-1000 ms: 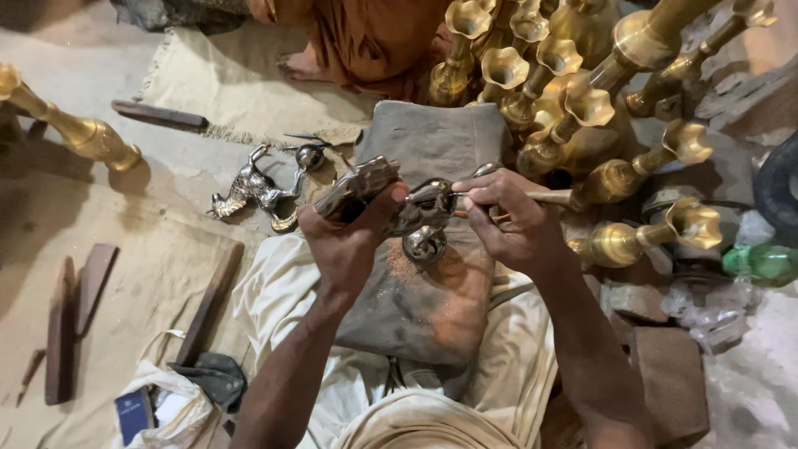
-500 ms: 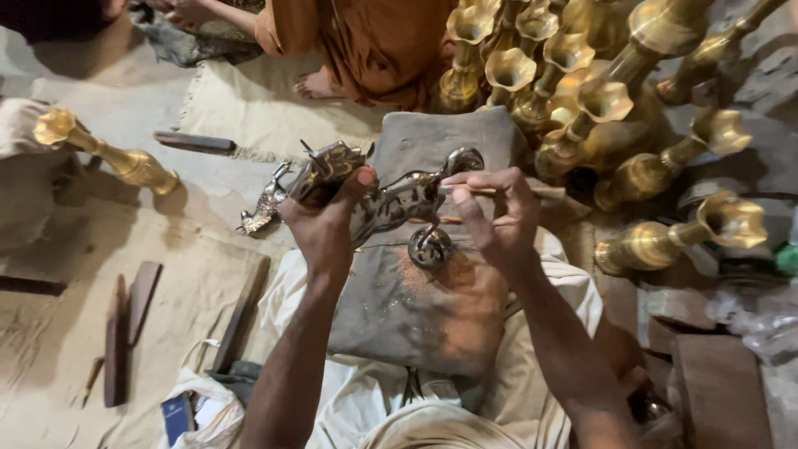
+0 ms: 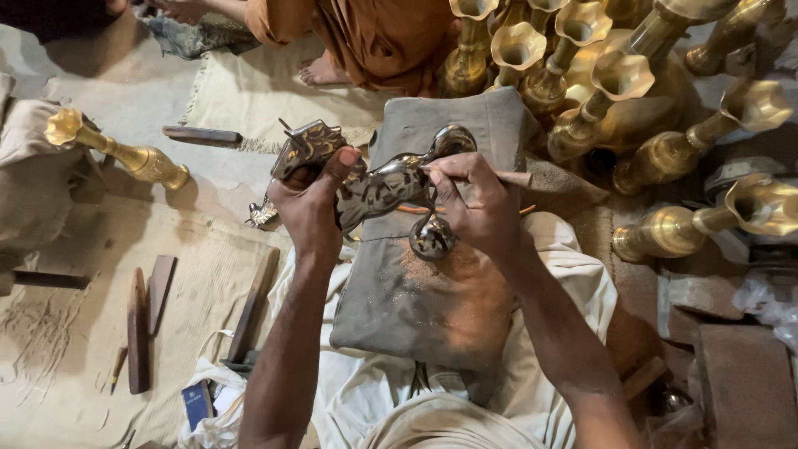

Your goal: The person sits on the floor and finishes silver-toned metal horse figurines, holding each figure against a cloth sandbag and working its surface with a small hand tool. They reposition and turn the figurines to work different areas, with brass candlesticks and other figurines around the workspace.

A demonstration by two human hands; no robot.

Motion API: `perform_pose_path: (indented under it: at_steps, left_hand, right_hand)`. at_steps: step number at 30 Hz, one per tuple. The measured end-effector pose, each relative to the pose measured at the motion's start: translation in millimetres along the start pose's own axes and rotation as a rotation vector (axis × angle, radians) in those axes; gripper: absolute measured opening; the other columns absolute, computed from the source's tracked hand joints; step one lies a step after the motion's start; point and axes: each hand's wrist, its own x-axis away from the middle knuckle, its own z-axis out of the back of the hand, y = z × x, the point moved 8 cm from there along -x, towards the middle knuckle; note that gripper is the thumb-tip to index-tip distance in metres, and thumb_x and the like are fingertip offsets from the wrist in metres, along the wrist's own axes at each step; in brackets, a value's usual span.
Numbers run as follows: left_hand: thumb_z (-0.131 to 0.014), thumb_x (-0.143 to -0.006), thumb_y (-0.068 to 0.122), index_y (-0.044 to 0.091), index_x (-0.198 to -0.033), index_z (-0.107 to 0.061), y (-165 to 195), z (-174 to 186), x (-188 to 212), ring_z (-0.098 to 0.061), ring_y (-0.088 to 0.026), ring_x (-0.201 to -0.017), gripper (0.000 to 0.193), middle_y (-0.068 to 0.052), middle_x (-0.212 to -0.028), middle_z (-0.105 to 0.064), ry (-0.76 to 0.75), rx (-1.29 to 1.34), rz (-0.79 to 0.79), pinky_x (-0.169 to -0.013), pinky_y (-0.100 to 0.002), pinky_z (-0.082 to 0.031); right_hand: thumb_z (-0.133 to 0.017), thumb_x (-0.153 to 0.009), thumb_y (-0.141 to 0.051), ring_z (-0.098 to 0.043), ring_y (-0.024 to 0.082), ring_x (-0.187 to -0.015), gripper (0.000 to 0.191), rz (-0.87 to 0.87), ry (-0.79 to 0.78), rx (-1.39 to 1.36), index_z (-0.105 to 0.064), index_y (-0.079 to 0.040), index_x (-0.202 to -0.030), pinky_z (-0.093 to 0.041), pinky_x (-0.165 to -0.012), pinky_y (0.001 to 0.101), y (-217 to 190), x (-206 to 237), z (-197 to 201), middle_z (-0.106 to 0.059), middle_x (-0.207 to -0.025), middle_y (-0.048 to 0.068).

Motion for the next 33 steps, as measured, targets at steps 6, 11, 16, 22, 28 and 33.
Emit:
perform_pose_path:
  at_steps: [6, 11, 16, 22, 28, 33]
  left_hand:
    - [-0.086, -0.087, 0.007, 0.000, -0.108, -0.076, -7.4, 1.1, -4.3, -0.067, -0.010, -0.083, 0.024, -0.004, -0.096, -0.077, 0.009, -0.003, 0.025, -0.075, -0.024, -0.051]
    - [-0.085, -0.087, 0.006, -0.001, -0.108, -0.076, -9.0, 0.5, -6.9, -0.070, -0.011, -0.086, 0.023, -0.005, -0.097, -0.078, -0.002, 0.030, 0.028, -0.080, -0.025, -0.054]
    - [-0.084, -0.088, 0.007, -0.001, -0.106, -0.075, -9.0, 3.1, -8.3, -0.068, -0.011, -0.083, 0.022, -0.005, -0.094, -0.076, 0.024, 0.006, 0.045, -0.077, -0.025, -0.053]
    - [-0.085, -0.085, 0.006, 0.000, -0.104, -0.073, -10.2, 4.7, -11.2, -0.065, -0.010, -0.079, 0.023, -0.003, -0.091, -0.073, 0.061, 0.046, 0.059, -0.075, -0.026, -0.054]
    - [-0.085, -0.087, 0.007, 0.000, -0.104, -0.073, -9.4, 4.4, -12.8, -0.066, -0.012, -0.082, 0.022, -0.004, -0.093, -0.073, 0.059, 0.049, 0.042, -0.079, -0.027, -0.054]
    - [-0.086, -0.087, 0.007, 0.000, -0.105, -0.072, -11.8, 5.8, -14.7, -0.064, -0.012, -0.085, 0.023, -0.004, -0.095, -0.072, 0.057, 0.071, 0.034, -0.081, -0.027, -0.053]
  right_hand:
    - [-0.072, -0.102, 0.004, -0.074, 0.015, -0.097, 0.015, -0.001, -0.033, -0.059, -0.060, -0.002, -0.109, -0.062, -0.086, 0.0288, 1.2, -5.4, -0.4, -0.073, -0.103, 0.009]
    - [-0.074, -0.099, 0.006, -0.075, 0.018, -0.097, 0.015, 0.022, -0.067, 0.003, -0.062, -0.002, -0.106, -0.062, -0.086, 0.0301, -1.0, -10.9, 1.9, -0.074, -0.102, 0.010]
    - [-0.074, -0.097, 0.008, -0.074, 0.021, -0.100, 0.019, 0.051, -0.101, -0.028, -0.060, -0.002, -0.106, -0.060, -0.088, 0.0332, 2.4, -11.5, 0.3, -0.073, -0.104, 0.012]
    - [-0.070, -0.098, 0.011, -0.071, 0.024, -0.100, 0.023, 0.041, -0.119, -0.187, -0.056, -0.003, -0.110, -0.057, -0.090, 0.0343, 15.1, -4.4, -5.9, -0.070, -0.105, 0.013]
    - [-0.071, -0.098, 0.010, -0.072, 0.024, -0.101, 0.025, 0.105, -0.071, -0.204, -0.055, -0.005, -0.110, -0.058, -0.089, 0.0350, 19.0, -0.8, -7.8, -0.071, -0.106, 0.014]
    - [-0.070, -0.098, 0.009, -0.073, 0.026, -0.101, 0.024, 0.086, -0.026, -0.219, -0.055, -0.005, -0.109, -0.059, -0.089, 0.0363, 21.4, 2.3, -9.7, -0.072, -0.106, 0.015]
